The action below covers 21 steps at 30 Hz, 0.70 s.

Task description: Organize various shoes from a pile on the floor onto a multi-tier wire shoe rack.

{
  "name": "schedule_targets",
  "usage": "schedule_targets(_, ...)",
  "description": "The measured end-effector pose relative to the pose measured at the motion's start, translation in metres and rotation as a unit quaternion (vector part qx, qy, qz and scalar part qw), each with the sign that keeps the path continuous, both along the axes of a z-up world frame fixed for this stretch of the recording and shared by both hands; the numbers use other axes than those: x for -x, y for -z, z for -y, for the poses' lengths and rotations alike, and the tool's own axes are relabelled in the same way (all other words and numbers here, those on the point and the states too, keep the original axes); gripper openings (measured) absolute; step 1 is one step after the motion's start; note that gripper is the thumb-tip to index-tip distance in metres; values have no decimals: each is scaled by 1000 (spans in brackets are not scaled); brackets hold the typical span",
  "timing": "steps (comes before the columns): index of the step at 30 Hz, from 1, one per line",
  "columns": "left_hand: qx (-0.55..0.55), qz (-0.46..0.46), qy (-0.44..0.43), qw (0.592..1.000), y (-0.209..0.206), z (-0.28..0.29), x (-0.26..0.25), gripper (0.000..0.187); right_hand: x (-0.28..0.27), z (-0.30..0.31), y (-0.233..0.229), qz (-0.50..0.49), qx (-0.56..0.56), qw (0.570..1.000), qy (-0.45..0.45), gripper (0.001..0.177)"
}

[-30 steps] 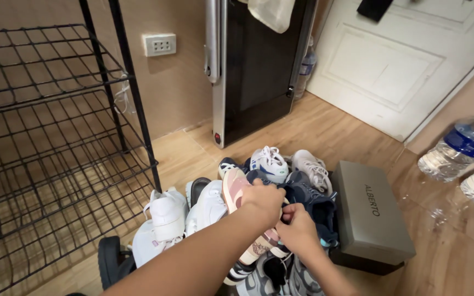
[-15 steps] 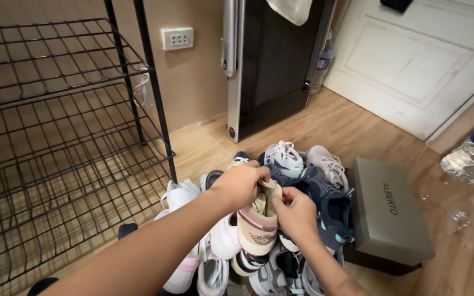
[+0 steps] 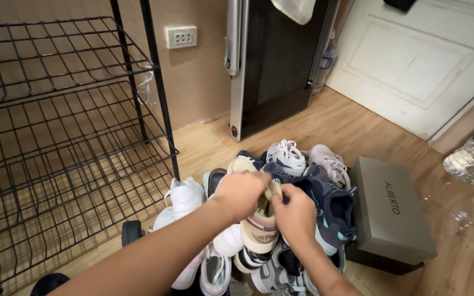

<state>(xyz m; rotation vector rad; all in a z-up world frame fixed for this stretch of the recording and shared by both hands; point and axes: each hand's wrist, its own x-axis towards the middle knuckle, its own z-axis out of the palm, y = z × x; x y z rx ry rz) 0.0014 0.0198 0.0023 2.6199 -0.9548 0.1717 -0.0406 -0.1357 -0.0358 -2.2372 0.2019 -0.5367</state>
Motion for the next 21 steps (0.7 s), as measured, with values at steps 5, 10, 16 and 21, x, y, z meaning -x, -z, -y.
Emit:
schedule_targets(5,-48,28,-37,998,9,7,9,42,4,-10,-15,38,105,993,-27,22)
schedule_targets(10,300,42,-109,947,38,-14,-21,69,4,-7,-14,18,84,996,-30,23)
schedule_targets(16,355,-502,-207,761,23,-30,-5,72,5,-19,-23,56,65,994,-64,29)
schedule_targets(21,428,-419,-233,766,19,-34,-9,80,5,-39,-53,59,194,973,-107,32)
